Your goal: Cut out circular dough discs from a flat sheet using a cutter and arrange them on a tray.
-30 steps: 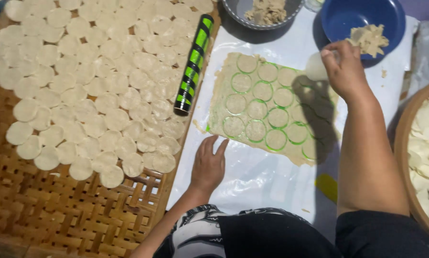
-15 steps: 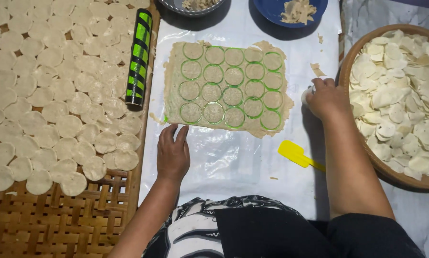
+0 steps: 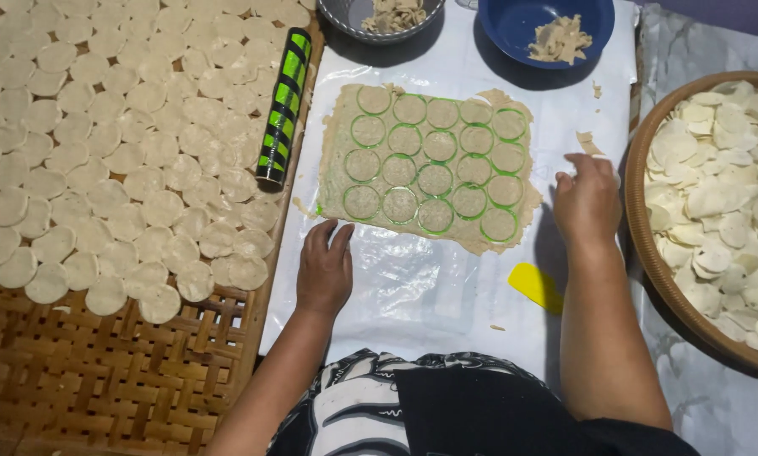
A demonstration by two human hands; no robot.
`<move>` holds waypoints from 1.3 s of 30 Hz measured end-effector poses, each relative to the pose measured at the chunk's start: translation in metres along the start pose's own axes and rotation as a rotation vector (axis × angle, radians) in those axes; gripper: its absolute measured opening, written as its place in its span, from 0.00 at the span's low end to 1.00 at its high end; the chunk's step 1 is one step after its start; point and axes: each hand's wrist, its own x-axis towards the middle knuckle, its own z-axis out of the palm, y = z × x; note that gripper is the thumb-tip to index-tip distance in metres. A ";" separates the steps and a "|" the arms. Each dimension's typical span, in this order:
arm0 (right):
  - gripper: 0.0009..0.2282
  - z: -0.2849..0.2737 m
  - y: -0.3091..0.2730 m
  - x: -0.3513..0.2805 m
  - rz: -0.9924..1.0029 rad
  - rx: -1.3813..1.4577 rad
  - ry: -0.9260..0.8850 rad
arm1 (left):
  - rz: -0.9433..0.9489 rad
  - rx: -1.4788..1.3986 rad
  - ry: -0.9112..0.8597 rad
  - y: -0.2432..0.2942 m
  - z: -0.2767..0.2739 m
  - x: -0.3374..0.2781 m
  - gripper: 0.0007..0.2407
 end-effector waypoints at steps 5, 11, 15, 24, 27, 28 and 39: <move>0.11 -0.011 0.015 -0.040 0.147 -0.227 -0.351 | -0.003 0.007 -0.007 0.003 -0.003 0.002 0.14; 0.21 -0.019 0.052 -0.105 0.165 -0.527 -0.646 | -0.005 0.011 -0.009 0.006 -0.004 0.005 0.14; 0.16 -0.006 0.087 -0.129 0.144 -0.372 -0.596 | 0.008 0.046 -0.008 0.004 -0.002 0.004 0.14; 0.12 0.003 0.046 -0.102 0.188 0.039 -0.362 | 0.018 0.045 -0.008 0.004 -0.001 0.002 0.14; 0.12 0.003 0.025 -0.106 0.101 -0.235 -0.384 | 0.007 0.050 -0.012 0.004 -0.001 0.002 0.14; 0.12 -0.001 0.022 -0.108 0.098 -0.236 -0.382 | 0.006 0.050 -0.009 0.004 -0.001 0.002 0.14; 0.24 0.029 0.052 -0.115 -0.045 -0.377 -0.072 | -0.032 0.057 -0.008 0.006 -0.001 0.004 0.13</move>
